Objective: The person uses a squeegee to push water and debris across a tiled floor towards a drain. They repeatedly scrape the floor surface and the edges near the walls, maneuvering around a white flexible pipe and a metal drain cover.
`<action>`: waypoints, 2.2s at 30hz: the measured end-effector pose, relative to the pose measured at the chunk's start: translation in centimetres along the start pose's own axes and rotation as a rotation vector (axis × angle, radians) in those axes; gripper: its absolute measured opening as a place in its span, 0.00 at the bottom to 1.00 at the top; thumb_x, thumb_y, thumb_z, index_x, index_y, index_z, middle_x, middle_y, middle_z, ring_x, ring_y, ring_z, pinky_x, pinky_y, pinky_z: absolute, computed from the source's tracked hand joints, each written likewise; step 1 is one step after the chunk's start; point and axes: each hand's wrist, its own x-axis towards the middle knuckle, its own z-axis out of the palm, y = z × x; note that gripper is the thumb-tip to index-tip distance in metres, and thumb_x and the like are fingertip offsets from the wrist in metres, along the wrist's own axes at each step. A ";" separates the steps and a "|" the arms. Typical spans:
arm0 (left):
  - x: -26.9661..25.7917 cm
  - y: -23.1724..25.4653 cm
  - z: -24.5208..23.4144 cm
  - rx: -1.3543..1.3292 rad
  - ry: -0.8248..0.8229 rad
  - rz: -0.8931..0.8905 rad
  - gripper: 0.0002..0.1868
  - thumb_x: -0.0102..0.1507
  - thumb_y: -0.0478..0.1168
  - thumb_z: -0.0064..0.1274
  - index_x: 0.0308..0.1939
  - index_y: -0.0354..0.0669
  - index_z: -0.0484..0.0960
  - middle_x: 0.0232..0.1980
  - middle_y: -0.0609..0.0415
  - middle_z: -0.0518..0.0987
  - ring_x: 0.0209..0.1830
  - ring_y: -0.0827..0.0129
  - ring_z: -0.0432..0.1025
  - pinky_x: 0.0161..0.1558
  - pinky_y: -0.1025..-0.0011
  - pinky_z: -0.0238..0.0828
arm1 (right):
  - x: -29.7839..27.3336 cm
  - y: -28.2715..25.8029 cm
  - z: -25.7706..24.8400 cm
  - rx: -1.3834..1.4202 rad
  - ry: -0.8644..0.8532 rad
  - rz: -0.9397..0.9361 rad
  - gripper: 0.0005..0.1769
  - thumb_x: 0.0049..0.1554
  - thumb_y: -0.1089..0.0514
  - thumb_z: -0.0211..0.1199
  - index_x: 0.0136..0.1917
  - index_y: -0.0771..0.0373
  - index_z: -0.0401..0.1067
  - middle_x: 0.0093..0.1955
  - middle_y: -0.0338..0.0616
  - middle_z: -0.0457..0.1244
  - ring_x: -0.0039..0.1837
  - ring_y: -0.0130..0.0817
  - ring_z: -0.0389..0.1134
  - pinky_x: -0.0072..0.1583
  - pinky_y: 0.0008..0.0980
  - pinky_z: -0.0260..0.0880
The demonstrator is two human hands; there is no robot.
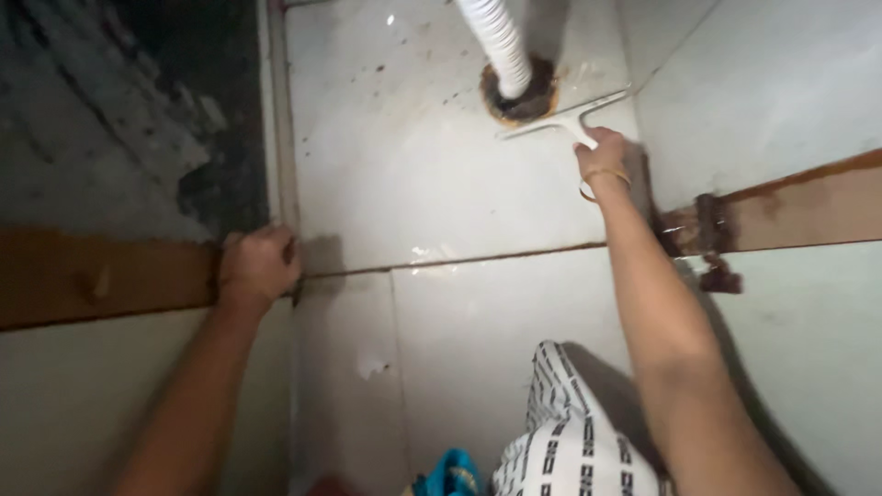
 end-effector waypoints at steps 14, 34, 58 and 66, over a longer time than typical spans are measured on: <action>0.1 0.8 -0.7 -0.024 0.051 0.028 0.05 0.59 0.39 0.58 0.37 0.44 0.83 0.39 0.50 0.83 0.39 0.54 0.77 0.46 0.56 0.69 | -11.7 -36.6 1.4 -0.532 -0.945 -0.502 0.24 0.57 0.56 0.62 0.65 0.35 0.74 0.69 0.42 0.59 0.66 0.53 0.57 0.67 0.52 0.60; 0.1 1.4 -1.2 -0.044 0.034 -0.006 0.05 0.59 0.41 0.56 0.35 0.45 0.84 0.36 0.51 0.83 0.37 0.56 0.77 0.48 0.56 0.69 | 5.6 -12.7 -4.2 0.029 0.308 -0.295 0.35 0.43 0.64 0.79 0.64 0.65 0.72 0.56 0.53 0.70 0.57 0.48 0.73 0.59 0.44 0.72; 0.1 1.4 -0.5 -0.074 0.073 -0.006 0.04 0.59 0.39 0.58 0.35 0.45 0.84 0.37 0.50 0.83 0.38 0.54 0.77 0.48 0.56 0.69 | -11.8 -24.1 0.6 -0.346 -0.407 -0.724 0.36 0.54 0.53 0.72 0.73 0.54 0.64 0.71 0.49 0.58 0.72 0.48 0.59 0.69 0.47 0.62; 0.2 1.6 -0.8 -0.046 0.080 0.015 0.04 0.59 0.40 0.58 0.35 0.45 0.84 0.37 0.51 0.83 0.37 0.55 0.77 0.47 0.56 0.69 | -7.1 -30.6 2.7 -0.063 0.244 -0.925 0.32 0.52 0.53 0.79 0.63 0.50 0.64 0.67 0.39 0.57 0.71 0.44 0.59 0.72 0.49 0.57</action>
